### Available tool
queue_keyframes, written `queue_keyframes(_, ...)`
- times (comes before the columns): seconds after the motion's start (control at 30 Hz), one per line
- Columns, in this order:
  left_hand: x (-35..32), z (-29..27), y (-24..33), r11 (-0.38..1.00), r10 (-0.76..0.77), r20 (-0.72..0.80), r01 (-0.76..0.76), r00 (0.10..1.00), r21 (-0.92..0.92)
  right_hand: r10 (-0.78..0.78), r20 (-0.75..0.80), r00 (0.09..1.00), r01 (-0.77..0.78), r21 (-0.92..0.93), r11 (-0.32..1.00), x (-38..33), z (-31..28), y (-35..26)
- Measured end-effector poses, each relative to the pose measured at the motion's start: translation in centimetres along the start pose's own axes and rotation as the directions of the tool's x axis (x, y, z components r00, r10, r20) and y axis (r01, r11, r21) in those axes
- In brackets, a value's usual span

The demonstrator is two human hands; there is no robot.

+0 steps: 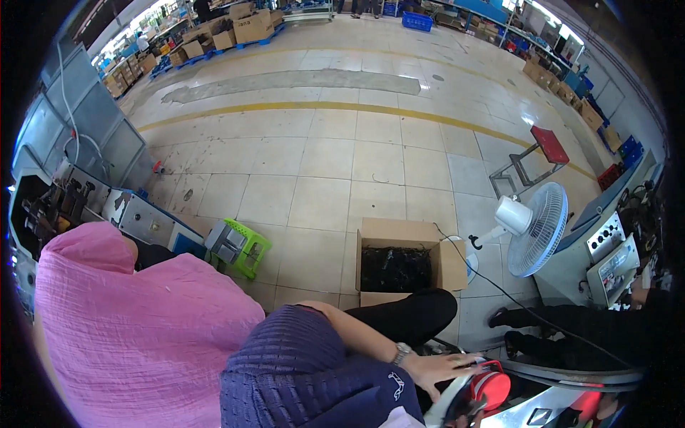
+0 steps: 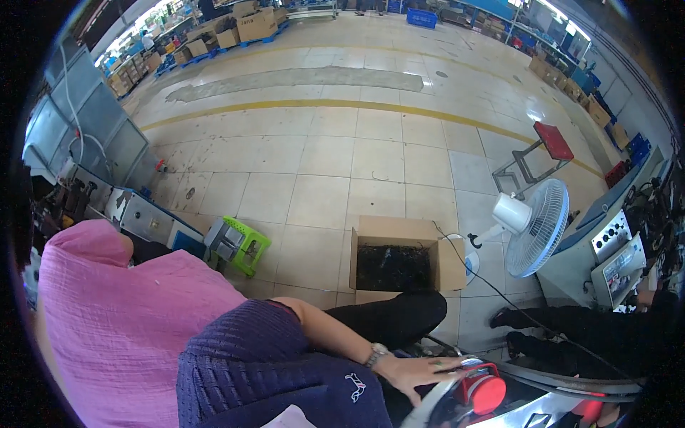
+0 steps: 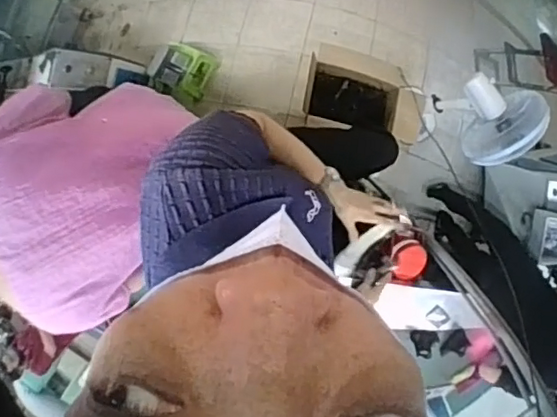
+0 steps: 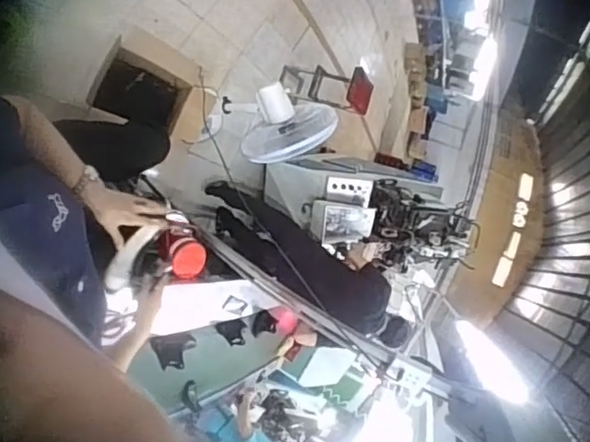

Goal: Applying adhesive and assembling components of a shoe upper.

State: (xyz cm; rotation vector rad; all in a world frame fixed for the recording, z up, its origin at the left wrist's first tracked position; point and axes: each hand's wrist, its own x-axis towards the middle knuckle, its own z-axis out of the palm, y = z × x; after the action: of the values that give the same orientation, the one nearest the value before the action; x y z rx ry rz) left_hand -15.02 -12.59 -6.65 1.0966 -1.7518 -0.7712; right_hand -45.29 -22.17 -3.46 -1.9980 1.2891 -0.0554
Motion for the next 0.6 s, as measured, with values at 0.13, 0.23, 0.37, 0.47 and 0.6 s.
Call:
queue_keyframes(0.13,-3.5,-2.6,0.0,0.904,-0.410,0.167,0.424,0.897,-0.061,0.084,0.027,0.996,-0.087,0.467,0.880,-5.1,3.5,-10.2)
queue_keyframes(0.23,-3.0,-7.4,-0.8,0.883,-0.463,-0.107,0.469,0.880,0.034,-0.007,0.199,0.980,-0.089,0.467,0.880,-2.9,3.6,-15.5)
queue_keyframes(0.37,-2.3,-9.8,-0.5,0.787,-0.612,0.023,0.612,0.790,-0.075,-0.142,0.223,0.964,0.102,0.183,0.978,-0.7,3.1,-17.5)
queue_keyframes(0.47,-2.6,-8.7,-0.2,0.758,-0.577,0.093,0.575,0.811,-0.310,0.024,0.396,0.918,-0.045,0.046,0.998,0.5,1.7,-20.2)
queue_keyframes(0.6,-3.6,-6.2,-0.2,0.920,-0.376,-0.015,0.376,0.926,0.112,0.099,0.473,0.876,-0.032,-0.147,0.989,1.8,1.5,-22.3)
